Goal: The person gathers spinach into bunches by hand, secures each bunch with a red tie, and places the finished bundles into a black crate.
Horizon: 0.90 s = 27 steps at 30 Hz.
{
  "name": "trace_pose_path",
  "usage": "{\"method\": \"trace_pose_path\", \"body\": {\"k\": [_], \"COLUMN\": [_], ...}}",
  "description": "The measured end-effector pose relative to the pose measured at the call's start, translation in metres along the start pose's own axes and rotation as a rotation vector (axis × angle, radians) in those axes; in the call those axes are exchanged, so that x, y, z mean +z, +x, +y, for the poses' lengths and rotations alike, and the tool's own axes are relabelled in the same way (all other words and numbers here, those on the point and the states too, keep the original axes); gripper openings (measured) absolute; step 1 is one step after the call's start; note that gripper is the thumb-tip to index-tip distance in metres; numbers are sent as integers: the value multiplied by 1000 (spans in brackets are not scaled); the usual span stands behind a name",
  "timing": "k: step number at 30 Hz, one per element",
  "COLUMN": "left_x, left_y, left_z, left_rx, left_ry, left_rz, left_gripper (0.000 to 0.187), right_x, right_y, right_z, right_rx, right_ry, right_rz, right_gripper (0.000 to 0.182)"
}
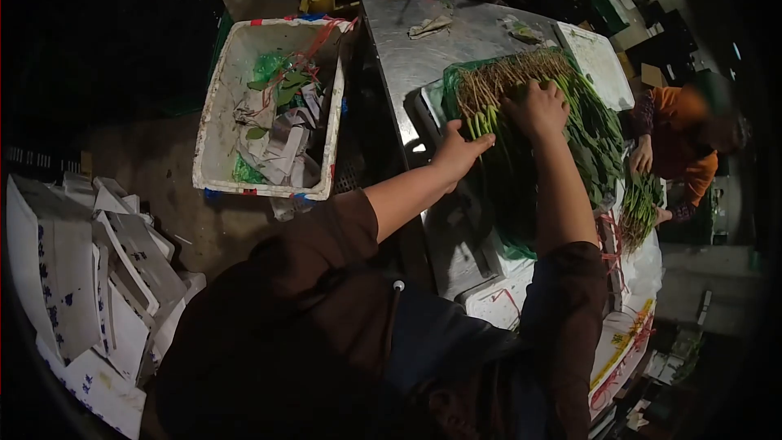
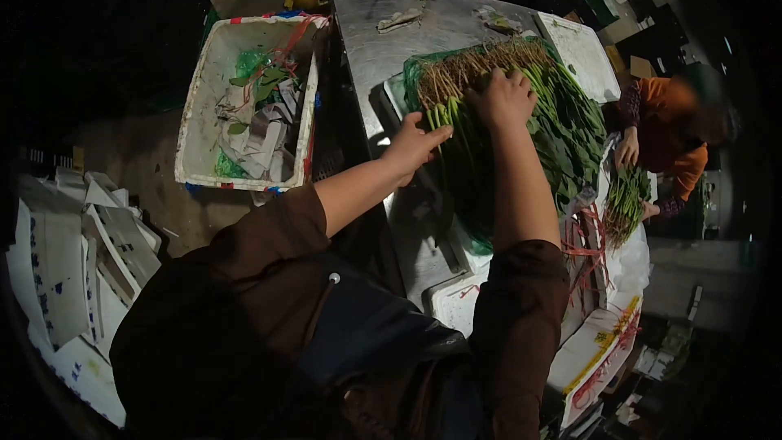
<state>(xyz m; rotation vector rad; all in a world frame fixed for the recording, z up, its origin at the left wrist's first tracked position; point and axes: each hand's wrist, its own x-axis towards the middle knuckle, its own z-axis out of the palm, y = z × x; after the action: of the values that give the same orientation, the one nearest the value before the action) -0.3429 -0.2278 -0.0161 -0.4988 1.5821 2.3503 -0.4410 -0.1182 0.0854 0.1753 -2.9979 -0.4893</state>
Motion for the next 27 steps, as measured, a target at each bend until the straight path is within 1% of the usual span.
{"method": "trace_pose_path", "body": {"k": [1, 2, 4, 6, 7, 8, 9, 11, 12, 13, 14, 15, 16, 17, 18, 19, 22, 24, 25, 27], "left_x": [3, 1, -2, -1, -1, -2, 0, 4, 4, 5, 5, 6, 4, 2, 0, -1, -5, -11, -16, -24], "left_y": [-1, 0, 4, -4, -6, -4, -3, -9, -9, -7, -3, 0, 3, 5, 6, 6, 2, -5, -5, -7], "left_z": [0, -2, -6, 3, 6, 4, 1, 8, 7, 5, 2, 0, -1, -4, -7, -10, -13, -12, -17, -27], "left_rx": [-25, -33, -48, -78, -87, -53, -62, -24, -11, -17, -12, -7, -11, -20, -29, -35, 0, -54, -56, 46], "left_ry": [-10, -6, -64, -76, -101, -174, -174, -135, -150, -149, -143, -140, -143, -164, -185, -188, -182, -369, -370, -433], "left_rz": [64, 57, -29, -14, -16, -79, -89, -16, -4, -7, 8, 23, 22, 7, -6, -5, 12, -64, -62, -209], "left_gripper": [97, 97, 97, 98, 99, 100, 100, 99, 94, 94, 90, 86, 86, 82, 78, 78, 78, 70, 70, 67], "right_x": [0, 0, 3, 6, 9, 10, 11, 15, 18, 19, 19, 19, 10, 6, 12, 15, 21, 22, 19, 13], "right_y": [0, 0, -2, -7, -6, -4, -2, 3, 3, 1, 0, 0, -5, -11, -19, -25, -38, -44, -48, -56], "right_z": [0, -1, -2, -4, -7, -9, -10, -11, -11, -13, -15, -16, -21, -25, -26, -28, -33, -37, -42, -51], "right_rx": [8, -10, -11, -40, -29, -18, 6, 45, 49, 9, -31, -29, -91, -155, -173, -175, -199, -242, -244, -190], "right_ry": [-4, 25, 47, 64, 62, 53, 54, 72, 69, 108, 146, 143, 128, 114, 74, 72, 54, 103, 103, 120], "right_rz": [-8, -39, -81, 81, 92, 86, 53, 18, 12, 143, 278, 276, 253, 226, 201, 195, 226, 306, 305, 36], "right_gripper": [60, 57, 54, 54, 55, 55, 55, 54, 54, 52, 51, 51, 48, 46, 42, 42, 40, 42, 42, 46]}}
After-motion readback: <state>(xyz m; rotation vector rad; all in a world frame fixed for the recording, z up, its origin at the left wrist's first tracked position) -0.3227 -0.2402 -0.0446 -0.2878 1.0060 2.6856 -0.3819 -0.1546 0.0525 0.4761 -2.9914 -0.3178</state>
